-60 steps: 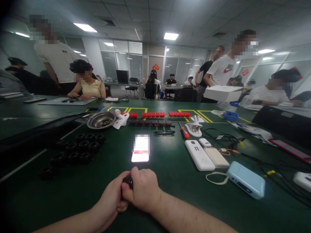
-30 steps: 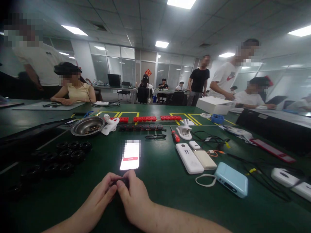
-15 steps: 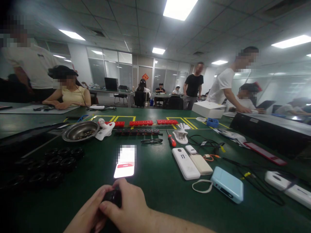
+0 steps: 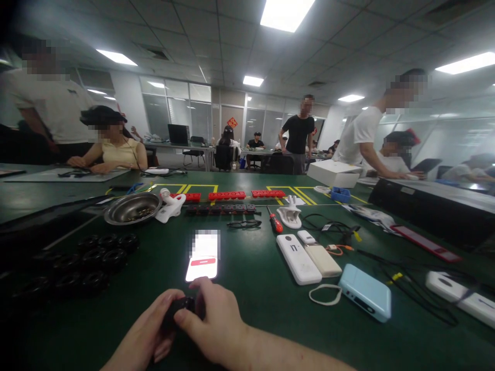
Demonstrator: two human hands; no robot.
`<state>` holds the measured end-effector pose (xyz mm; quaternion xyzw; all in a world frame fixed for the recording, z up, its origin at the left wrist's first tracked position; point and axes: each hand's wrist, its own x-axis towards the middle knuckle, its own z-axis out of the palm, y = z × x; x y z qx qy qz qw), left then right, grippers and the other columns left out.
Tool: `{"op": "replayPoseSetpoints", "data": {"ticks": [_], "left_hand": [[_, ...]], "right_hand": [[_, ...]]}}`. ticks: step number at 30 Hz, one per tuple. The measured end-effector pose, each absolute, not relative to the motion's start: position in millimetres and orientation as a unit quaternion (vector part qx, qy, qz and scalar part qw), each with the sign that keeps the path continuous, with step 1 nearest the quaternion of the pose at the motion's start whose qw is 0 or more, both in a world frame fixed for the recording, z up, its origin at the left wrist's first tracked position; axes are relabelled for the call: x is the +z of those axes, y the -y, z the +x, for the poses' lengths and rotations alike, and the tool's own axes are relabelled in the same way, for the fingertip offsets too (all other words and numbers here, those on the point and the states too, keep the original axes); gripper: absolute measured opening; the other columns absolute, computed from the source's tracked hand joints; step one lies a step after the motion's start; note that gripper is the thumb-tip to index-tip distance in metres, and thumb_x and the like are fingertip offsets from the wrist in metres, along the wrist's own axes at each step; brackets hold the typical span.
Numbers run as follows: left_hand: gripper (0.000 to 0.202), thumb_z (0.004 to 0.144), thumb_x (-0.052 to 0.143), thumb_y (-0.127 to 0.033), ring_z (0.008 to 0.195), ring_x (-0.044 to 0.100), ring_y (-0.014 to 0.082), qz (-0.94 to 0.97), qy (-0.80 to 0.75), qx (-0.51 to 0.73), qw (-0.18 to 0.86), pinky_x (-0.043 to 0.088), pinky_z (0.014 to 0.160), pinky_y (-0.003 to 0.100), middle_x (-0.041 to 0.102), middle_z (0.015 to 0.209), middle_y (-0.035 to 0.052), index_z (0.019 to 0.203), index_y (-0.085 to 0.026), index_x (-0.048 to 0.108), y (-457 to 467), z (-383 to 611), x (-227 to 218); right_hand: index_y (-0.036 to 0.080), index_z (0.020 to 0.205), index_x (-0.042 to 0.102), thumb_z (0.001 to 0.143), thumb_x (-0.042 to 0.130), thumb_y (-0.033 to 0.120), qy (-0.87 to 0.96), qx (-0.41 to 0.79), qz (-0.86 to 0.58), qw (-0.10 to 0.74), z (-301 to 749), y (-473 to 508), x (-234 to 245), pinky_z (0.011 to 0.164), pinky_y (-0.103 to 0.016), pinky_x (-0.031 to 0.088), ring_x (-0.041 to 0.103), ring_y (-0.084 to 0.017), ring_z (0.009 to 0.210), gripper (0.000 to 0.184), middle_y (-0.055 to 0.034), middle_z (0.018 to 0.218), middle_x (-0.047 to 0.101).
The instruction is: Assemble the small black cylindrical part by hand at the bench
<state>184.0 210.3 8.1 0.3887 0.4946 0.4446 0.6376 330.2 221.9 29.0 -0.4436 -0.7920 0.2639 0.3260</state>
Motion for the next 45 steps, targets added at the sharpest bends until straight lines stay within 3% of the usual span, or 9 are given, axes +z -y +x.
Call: {"op": "replayPoseSetpoints", "data": {"ticks": [4, 11, 15, 19, 25, 29, 33, 38, 45], "left_hand": [[0.06, 0.062, 0.043, -0.072, 0.029, 0.025, 0.0044, 0.39, -0.483, 0.442, 0.647, 0.017, 0.033, 0.016, 0.037, 0.037, -0.0109, 0.088, -0.019, 0.045, -211, 184, 8], [0.059, 0.055, 0.055, -0.069, 0.03, 0.021, 0.002, 0.351, -0.505, 0.411, 0.673, 0.01, 0.036, 0.015, 0.035, 0.038, -0.0127, 0.086, -0.021, 0.04, -215, 185, 9], [0.066, 0.048, 0.056, -0.073, 0.029, 0.02, 0.0014, 0.369, -0.501, 0.404, 0.671, 0.009, 0.035, 0.015, 0.035, 0.035, -0.0125, 0.085, -0.02, 0.041, -213, 186, 11], [0.066, 0.044, 0.059, -0.072, 0.029, 0.022, 0.002, 0.38, -0.492, 0.41, 0.667, 0.011, 0.033, 0.015, 0.037, 0.033, -0.0112, 0.08, -0.019, 0.043, -211, 186, 12], [0.063, 0.043, 0.055, -0.076, 0.024, 0.021, 0.0018, 0.343, -0.519, 0.413, 0.665, 0.011, 0.029, 0.014, 0.034, 0.028, -0.0118, 0.071, -0.02, 0.044, -216, 183, 10], [0.065, 0.051, 0.056, -0.07, 0.024, 0.023, 0.0025, 0.357, -0.508, 0.423, 0.66, 0.013, 0.029, 0.013, 0.037, 0.031, -0.0122, 0.088, -0.019, 0.046, -215, 184, 9], [0.058, 0.059, 0.055, -0.065, 0.025, 0.029, 0.0029, 0.405, -0.478, 0.424, 0.654, 0.018, 0.028, 0.013, 0.045, 0.037, -0.0105, 0.091, -0.019, 0.044, -213, 184, 7], [0.058, 0.058, 0.045, -0.074, 0.024, 0.035, 0.0042, 0.394, -0.493, 0.426, 0.649, 0.021, 0.028, 0.014, 0.048, 0.036, -0.0075, 0.074, -0.018, 0.043, -213, 184, 9], [0.057, 0.064, 0.053, -0.064, 0.028, 0.038, 0.0051, 0.418, -0.461, 0.426, 0.657, 0.025, 0.03, 0.014, 0.049, 0.04, -0.0086, 0.094, -0.017, 0.045, -214, 182, 9]], "right_hand": [[0.017, 0.079, 0.058, 0.08, 0.05, 0.038, 0.81, 0.241, -0.448, 0.292, 329, -225, 30, 0.054, -0.024, 0.038, 0.051, -0.014, 0.059, 0.022, -0.0001, 0.065, 0.057], [0.018, 0.113, 0.047, 0.075, 0.054, 0.023, 0.847, 0.226, -0.356, 0.325, 332, -222, 40, 0.081, -0.032, 0.04, 0.05, -0.02, 0.093, 0.04, -0.0078, 0.105, 0.054], [0.018, 0.114, 0.046, 0.073, 0.058, 0.035, 0.824, 0.239, -0.396, 0.329, 332, -222, 37, 0.073, -0.032, 0.043, 0.053, -0.02, 0.084, 0.045, -0.0067, 0.099, 0.057], [0.018, 0.095, 0.055, 0.075, 0.057, 0.038, 0.813, 0.238, -0.421, 0.324, 331, -224, 34, 0.062, -0.027, 0.043, 0.053, -0.016, 0.068, 0.028, -0.0022, 0.078, 0.06], [0.017, 0.115, 0.047, 0.074, 0.057, 0.023, 0.842, 0.225, -0.336, 0.356, 331, -222, 35, 0.08, -0.031, 0.041, 0.048, -0.019, 0.094, 0.043, -0.0087, 0.105, 0.051], [0.015, 0.113, 0.044, 0.067, 0.063, 0.028, 0.799, 0.246, -0.395, 0.381, 331, -222, 32, 0.079, -0.035, 0.042, 0.05, -0.021, 0.09, 0.052, -0.009, 0.102, 0.052], [0.016, 0.095, 0.055, 0.075, 0.057, 0.031, 0.787, 0.26, -0.436, 0.35, 329, -226, 30, 0.066, -0.032, 0.044, 0.052, -0.018, 0.073, 0.025, -0.005, 0.082, 0.058], [0.017, 0.108, 0.051, 0.077, 0.055, 0.021, 0.834, 0.231, -0.335, 0.372, 330, -223, 34, 0.081, -0.033, 0.041, 0.049, -0.02, 0.093, 0.032, -0.0084, 0.101, 0.054], [0.016, 0.108, 0.049, 0.075, 0.056, 0.03, 0.814, 0.229, -0.356, 0.397, 332, -228, 28, 0.08, -0.038, 0.041, 0.049, -0.022, 0.09, 0.037, -0.0089, 0.099, 0.055]]}}
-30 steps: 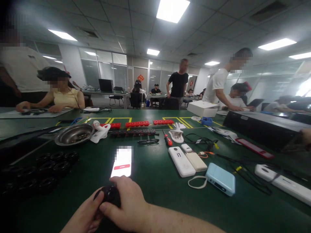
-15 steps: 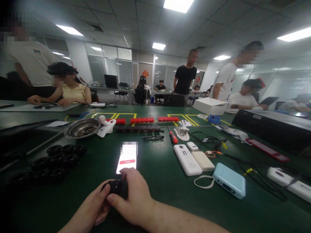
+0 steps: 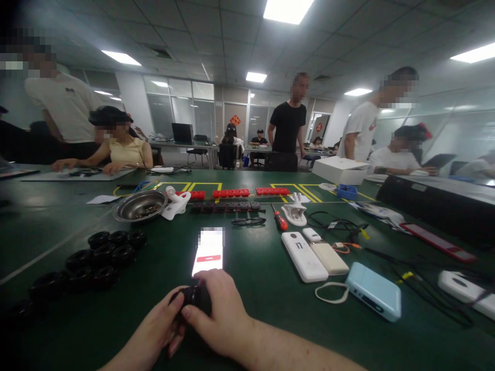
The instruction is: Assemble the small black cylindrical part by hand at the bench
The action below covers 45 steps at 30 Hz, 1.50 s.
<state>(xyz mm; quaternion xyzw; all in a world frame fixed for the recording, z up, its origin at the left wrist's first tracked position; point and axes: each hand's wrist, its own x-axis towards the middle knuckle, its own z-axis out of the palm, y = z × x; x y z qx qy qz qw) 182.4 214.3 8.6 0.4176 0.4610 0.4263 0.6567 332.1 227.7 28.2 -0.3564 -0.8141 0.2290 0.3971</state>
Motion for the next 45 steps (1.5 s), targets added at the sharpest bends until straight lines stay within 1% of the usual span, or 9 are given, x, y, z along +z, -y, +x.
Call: {"op": "replayPoseSetpoints", "data": {"ticks": [4, 10, 15, 20, 25, 31, 38, 43, 45], "left_hand": [[0.056, 0.064, 0.053, -0.063, 0.028, 0.04, 0.0063, 0.4, -0.465, 0.44, 0.656, 0.026, 0.029, 0.014, 0.049, 0.04, -0.0084, 0.094, -0.017, 0.046, -215, 183, 8], [0.052, 0.062, 0.049, -0.068, 0.024, 0.039, 0.0057, 0.383, -0.475, 0.438, 0.66, 0.025, 0.027, 0.013, 0.049, 0.035, -0.0068, 0.074, -0.017, 0.045, -214, 184, 9], [0.055, 0.059, 0.055, -0.065, 0.027, 0.04, 0.0064, 0.376, -0.477, 0.447, 0.657, 0.028, 0.028, 0.014, 0.049, 0.038, -0.0085, 0.086, -0.017, 0.046, -213, 185, 10], [0.054, 0.06, 0.053, -0.066, 0.026, 0.042, 0.0068, 0.383, -0.476, 0.443, 0.656, 0.027, 0.028, 0.014, 0.052, 0.038, -0.0063, 0.082, -0.018, 0.046, -213, 185, 11], [0.051, 0.065, 0.048, -0.066, 0.027, 0.044, 0.0078, 0.373, -0.476, 0.432, 0.669, 0.029, 0.029, 0.015, 0.054, 0.037, -0.0046, 0.08, -0.017, 0.047, -211, 185, 15], [0.052, 0.065, 0.055, -0.059, 0.03, 0.045, 0.0075, 0.383, -0.454, 0.449, 0.667, 0.03, 0.03, 0.015, 0.055, 0.044, -0.0063, 0.095, -0.017, 0.046, -211, 186, 14], [0.051, 0.065, 0.046, -0.066, 0.028, 0.047, 0.0082, 0.385, -0.479, 0.42, 0.668, 0.027, 0.031, 0.015, 0.055, 0.039, -0.0031, 0.078, -0.016, 0.046, -211, 185, 20], [0.055, 0.065, 0.052, -0.062, 0.032, 0.047, 0.0079, 0.388, -0.473, 0.448, 0.652, 0.033, 0.033, 0.015, 0.055, 0.044, -0.0058, 0.094, -0.016, 0.045, -210, 185, 17], [0.057, 0.065, 0.053, -0.062, 0.032, 0.048, 0.0083, 0.391, -0.469, 0.453, 0.65, 0.033, 0.033, 0.016, 0.055, 0.045, -0.0058, 0.098, -0.017, 0.044, -210, 185, 14]], "right_hand": [[0.017, 0.099, 0.055, 0.079, 0.053, 0.033, 0.827, 0.208, -0.35, 0.387, 331, -230, 30, 0.077, -0.037, 0.041, 0.05, -0.021, 0.084, 0.025, -0.0072, 0.09, 0.059], [0.018, 0.116, 0.047, 0.08, 0.049, 0.02, 0.855, 0.161, -0.317, 0.378, 331, -224, 35, 0.084, -0.038, 0.039, 0.046, -0.022, 0.096, 0.036, -0.0093, 0.105, 0.054], [0.018, 0.117, 0.043, 0.076, 0.055, 0.024, 0.83, 0.201, -0.336, 0.397, 331, -224, 29, 0.085, -0.038, 0.039, 0.047, -0.022, 0.096, 0.044, -0.0086, 0.105, 0.054], [0.019, 0.102, 0.052, 0.078, 0.054, 0.028, 0.83, 0.19, -0.334, 0.406, 330, -226, 32, 0.08, -0.038, 0.041, 0.05, -0.021, 0.088, 0.027, -0.0066, 0.093, 0.058], [0.02, 0.111, 0.047, 0.078, 0.049, 0.017, 0.851, 0.177, -0.285, 0.403, 330, -223, 38, 0.086, -0.038, 0.039, 0.048, -0.02, 0.095, 0.033, -0.0076, 0.104, 0.056], [0.017, 0.113, 0.05, 0.076, 0.056, 0.028, 0.832, 0.208, -0.342, 0.383, 331, -226, 32, 0.087, -0.039, 0.039, 0.048, -0.022, 0.099, 0.039, -0.009, 0.105, 0.057], [0.019, 0.117, 0.047, 0.078, 0.052, 0.017, 0.86, 0.187, -0.281, 0.383, 332, -223, 35, 0.093, -0.036, 0.036, 0.045, -0.02, 0.105, 0.04, -0.0065, 0.111, 0.057], [0.016, 0.128, 0.035, 0.076, 0.055, 0.021, 0.846, 0.191, -0.334, 0.37, 332, -223, 29, 0.097, -0.041, 0.031, 0.036, -0.023, 0.116, 0.056, -0.0112, 0.125, 0.044], [0.015, 0.122, 0.041, 0.074, 0.058, 0.027, 0.823, 0.209, -0.364, 0.383, 331, -225, 28, 0.092, -0.042, 0.036, 0.041, -0.024, 0.11, 0.052, -0.012, 0.118, 0.048]]}}
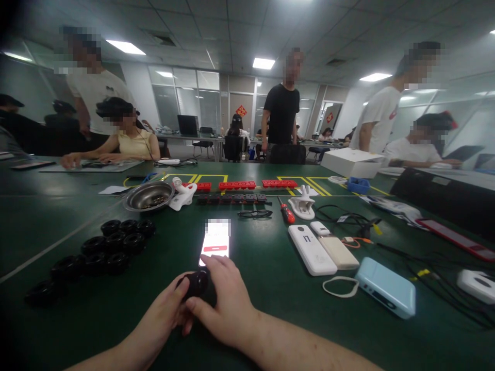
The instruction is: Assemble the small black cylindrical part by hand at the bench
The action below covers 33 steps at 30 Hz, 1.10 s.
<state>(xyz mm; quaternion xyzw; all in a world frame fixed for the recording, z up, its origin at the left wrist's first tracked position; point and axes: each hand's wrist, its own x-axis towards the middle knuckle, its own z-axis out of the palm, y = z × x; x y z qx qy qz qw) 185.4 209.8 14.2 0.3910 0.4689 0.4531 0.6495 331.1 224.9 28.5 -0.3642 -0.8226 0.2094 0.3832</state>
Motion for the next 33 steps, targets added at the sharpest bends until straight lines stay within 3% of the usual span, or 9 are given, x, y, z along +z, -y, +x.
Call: {"op": "replayPoseSetpoints", "data": {"ticks": [3, 5, 10, 15, 18, 21, 25, 29, 33], "left_hand": [[0.063, 0.06, 0.055, -0.065, 0.03, 0.047, 0.0084, 0.388, -0.47, 0.454, 0.65, 0.031, 0.032, 0.016, 0.054, 0.044, -0.0061, 0.097, -0.016, 0.044, -209.6, 186.4, 14.1], [0.062, 0.057, 0.055, -0.068, 0.031, 0.048, 0.0085, 0.382, -0.478, 0.439, 0.657, 0.032, 0.033, 0.016, 0.055, 0.044, -0.005, 0.09, -0.016, 0.046, -209.5, 186.5, 16.9], [0.056, 0.059, 0.049, -0.07, 0.031, 0.048, 0.0086, 0.373, -0.488, 0.418, 0.67, 0.032, 0.034, 0.017, 0.056, 0.042, -0.0024, 0.073, -0.016, 0.046, -210.5, 185.1, 22.1], [0.049, 0.067, 0.053, -0.059, 0.034, 0.049, 0.009, 0.381, -0.478, 0.446, 0.654, 0.034, 0.035, 0.017, 0.055, 0.046, -0.0054, 0.091, -0.017, 0.046, -208.7, 185.1, 22.3], [0.053, 0.066, 0.054, -0.058, 0.034, 0.05, 0.0096, 0.393, -0.471, 0.452, 0.648, 0.036, 0.036, 0.018, 0.056, 0.047, -0.0052, 0.098, -0.017, 0.044, -207.1, 185.9, 21.4], [0.054, 0.061, 0.054, -0.063, 0.032, 0.051, 0.0102, 0.396, -0.476, 0.438, 0.652, 0.034, 0.034, 0.018, 0.056, 0.044, -0.0043, 0.087, -0.016, 0.047, -208.1, 186.1, 20.4], [0.053, 0.062, 0.049, -0.067, 0.032, 0.052, 0.0099, 0.38, -0.48, 0.41, 0.676, 0.035, 0.034, 0.017, 0.058, 0.043, -0.0019, 0.073, -0.016, 0.047, -211.6, 185.1, 21.4], [0.048, 0.066, 0.05, -0.061, 0.032, 0.051, 0.0085, 0.378, -0.479, 0.425, 0.668, 0.032, 0.033, 0.015, 0.056, 0.044, -0.0039, 0.082, -0.016, 0.046, -211.7, 184.4, 21.6], [0.05, 0.067, 0.054, -0.055, 0.033, 0.049, 0.0083, 0.389, -0.472, 0.453, 0.649, 0.034, 0.034, 0.016, 0.055, 0.045, -0.0063, 0.096, -0.016, 0.044, -209.2, 185.2, 19.4]], "right_hand": [[0.015, 0.099, 0.055, 0.075, 0.058, 0.03, 0.806, 0.222, -0.379, 0.396, 329.6, -228.3, 30.5, 0.079, -0.039, 0.042, 0.049, -0.022, 0.089, 0.028, -0.0078, 0.092, 0.057], [0.015, 0.092, 0.057, 0.075, 0.058, 0.029, 0.811, 0.218, -0.368, 0.399, 329.3, -229.1, 33.1, 0.076, -0.038, 0.042, 0.049, -0.021, 0.084, 0.022, -0.0065, 0.085, 0.058], [0.019, 0.11, 0.048, 0.077, 0.054, 0.019, 0.837, 0.212, -0.311, 0.397, 330.8, -225.6, 36.3, 0.086, -0.039, 0.039, 0.046, -0.021, 0.097, 0.033, -0.0065, 0.103, 0.057], [0.019, 0.117, 0.043, 0.076, 0.054, 0.022, 0.829, 0.206, -0.335, 0.397, 331.0, -223.5, 30.6, 0.089, -0.04, 0.036, 0.044, -0.022, 0.103, 0.043, -0.0077, 0.11, 0.053], [0.017, 0.108, 0.049, 0.075, 0.058, 0.031, 0.81, 0.208, -0.362, 0.413, 330.3, -225.2, 28.3, 0.082, -0.039, 0.039, 0.048, -0.022, 0.093, 0.037, -0.0079, 0.1, 0.055], [0.018, 0.095, 0.054, 0.076, 0.057, 0.032, 0.809, 0.206, -0.359, 0.417, 329.8, -227.1, 29.7, 0.076, -0.037, 0.041, 0.05, -0.021, 0.084, 0.024, -0.0052, 0.088, 0.057], [0.02, 0.104, 0.051, 0.077, 0.056, 0.024, 0.825, 0.212, -0.326, 0.41, 330.1, -226.7, 33.3, 0.081, -0.037, 0.04, 0.048, -0.021, 0.091, 0.028, -0.0063, 0.097, 0.057], [0.02, 0.112, 0.046, 0.077, 0.052, 0.016, 0.835, 0.217, -0.309, 0.399, 330.4, -224.1, 32.2, 0.088, -0.038, 0.037, 0.046, -0.021, 0.099, 0.035, -0.0069, 0.106, 0.054], [0.018, 0.116, 0.042, 0.076, 0.053, 0.021, 0.814, 0.22, -0.352, 0.407, 329.2, -223.3, 29.8, 0.086, -0.039, 0.038, 0.046, -0.022, 0.099, 0.042, -0.0089, 0.106, 0.052]]}}
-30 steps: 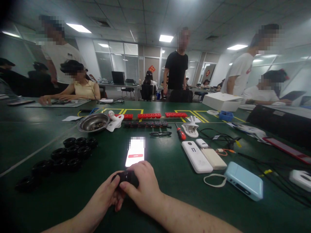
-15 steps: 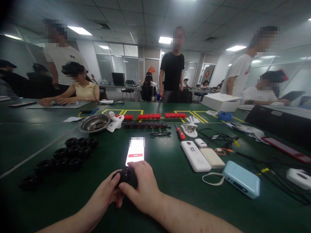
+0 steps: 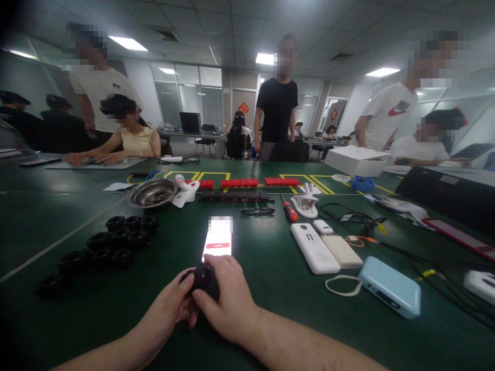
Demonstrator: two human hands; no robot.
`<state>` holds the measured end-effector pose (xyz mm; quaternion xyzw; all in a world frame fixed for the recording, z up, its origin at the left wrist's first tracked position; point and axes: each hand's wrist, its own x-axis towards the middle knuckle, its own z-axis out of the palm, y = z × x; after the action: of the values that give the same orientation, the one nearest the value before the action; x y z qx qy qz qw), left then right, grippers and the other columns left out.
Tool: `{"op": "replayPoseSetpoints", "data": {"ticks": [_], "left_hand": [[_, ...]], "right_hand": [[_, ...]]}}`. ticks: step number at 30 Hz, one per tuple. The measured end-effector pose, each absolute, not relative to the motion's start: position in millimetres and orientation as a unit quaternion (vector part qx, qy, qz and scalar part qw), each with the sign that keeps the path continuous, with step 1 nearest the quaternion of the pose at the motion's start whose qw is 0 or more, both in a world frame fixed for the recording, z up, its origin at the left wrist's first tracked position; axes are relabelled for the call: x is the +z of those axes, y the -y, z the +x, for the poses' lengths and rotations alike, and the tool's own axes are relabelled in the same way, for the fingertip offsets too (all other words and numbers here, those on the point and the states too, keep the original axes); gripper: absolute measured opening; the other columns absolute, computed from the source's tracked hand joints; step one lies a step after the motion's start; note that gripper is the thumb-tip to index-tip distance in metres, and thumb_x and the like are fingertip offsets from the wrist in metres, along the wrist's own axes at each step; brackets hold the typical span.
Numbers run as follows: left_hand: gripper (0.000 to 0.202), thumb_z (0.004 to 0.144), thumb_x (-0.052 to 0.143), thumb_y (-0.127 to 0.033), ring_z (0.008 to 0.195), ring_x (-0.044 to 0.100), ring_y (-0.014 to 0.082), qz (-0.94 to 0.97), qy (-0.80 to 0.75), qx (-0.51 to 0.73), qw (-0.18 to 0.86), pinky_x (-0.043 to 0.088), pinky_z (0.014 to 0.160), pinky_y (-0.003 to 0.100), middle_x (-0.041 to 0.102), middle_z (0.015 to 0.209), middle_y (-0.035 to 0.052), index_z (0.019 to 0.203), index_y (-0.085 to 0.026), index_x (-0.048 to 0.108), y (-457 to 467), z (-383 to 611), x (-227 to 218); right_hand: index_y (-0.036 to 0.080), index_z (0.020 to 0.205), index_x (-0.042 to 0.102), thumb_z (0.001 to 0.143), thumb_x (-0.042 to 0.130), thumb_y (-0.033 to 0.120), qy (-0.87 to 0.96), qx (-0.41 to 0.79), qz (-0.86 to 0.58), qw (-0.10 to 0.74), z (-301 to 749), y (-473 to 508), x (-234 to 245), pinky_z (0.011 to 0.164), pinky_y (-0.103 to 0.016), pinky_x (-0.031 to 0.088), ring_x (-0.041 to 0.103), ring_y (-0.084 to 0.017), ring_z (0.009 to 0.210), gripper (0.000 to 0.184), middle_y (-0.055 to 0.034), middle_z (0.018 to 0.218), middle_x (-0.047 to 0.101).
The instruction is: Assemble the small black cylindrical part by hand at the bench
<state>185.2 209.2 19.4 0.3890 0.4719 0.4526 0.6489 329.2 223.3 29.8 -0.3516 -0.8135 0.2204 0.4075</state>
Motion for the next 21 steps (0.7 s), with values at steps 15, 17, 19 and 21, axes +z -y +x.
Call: {"op": "replayPoseSetpoints", "data": {"ticks": [15, 17, 19, 21], "left_hand": [[0.044, 0.069, 0.052, -0.055, 0.033, 0.049, 0.0092, 0.368, -0.476, 0.454, 0.657, 0.035, 0.034, 0.017, 0.055, 0.047, -0.0048, 0.089, -0.017, 0.046, -212.5, 184.8, 16.1], [0.045, 0.07, 0.053, -0.053, 0.035, 0.051, 0.0096, 0.378, -0.474, 0.453, 0.653, 0.037, 0.035, 0.018, 0.056, 0.049, -0.005, 0.096, -0.017, 0.044, -211.4, 185.3, 18.1], [0.048, 0.07, 0.053, -0.053, 0.035, 0.052, 0.0101, 0.384, -0.48, 0.446, 0.65, 0.038, 0.036, 0.018, 0.056, 0.05, -0.0049, 0.1, -0.017, 0.043, -210.5, 185.7, 20.8], [0.049, 0.069, 0.052, -0.055, 0.035, 0.053, 0.0105, 0.383, -0.487, 0.434, 0.654, 0.037, 0.036, 0.018, 0.058, 0.049, -0.004, 0.098, -0.016, 0.043, -209.9, 185.5, 22.9]], "right_hand": [[0.019, 0.116, 0.042, 0.078, 0.05, 0.019, 0.827, 0.225, -0.325, 0.4, 329.7, -223.8, 29.7, 0.089, -0.039, 0.037, 0.045, -0.021, 0.101, 0.039, -0.0075, 0.107, 0.051], [0.018, 0.116, 0.042, 0.078, 0.051, 0.023, 0.81, 0.231, -0.35, 0.411, 329.6, -225.3, 28.5, 0.086, -0.039, 0.038, 0.046, -0.022, 0.098, 0.039, -0.0084, 0.106, 0.051], [0.018, 0.108, 0.048, 0.078, 0.053, 0.027, 0.802, 0.23, -0.37, 0.409, 329.4, -227.1, 28.3, 0.083, -0.039, 0.039, 0.047, -0.022, 0.093, 0.032, -0.0075, 0.1, 0.053], [0.018, 0.098, 0.052, 0.079, 0.053, 0.027, 0.805, 0.226, -0.374, 0.402, 329.2, -228.0, 29.1, 0.08, -0.038, 0.04, 0.048, -0.021, 0.089, 0.022, -0.0061, 0.094, 0.054]]}}
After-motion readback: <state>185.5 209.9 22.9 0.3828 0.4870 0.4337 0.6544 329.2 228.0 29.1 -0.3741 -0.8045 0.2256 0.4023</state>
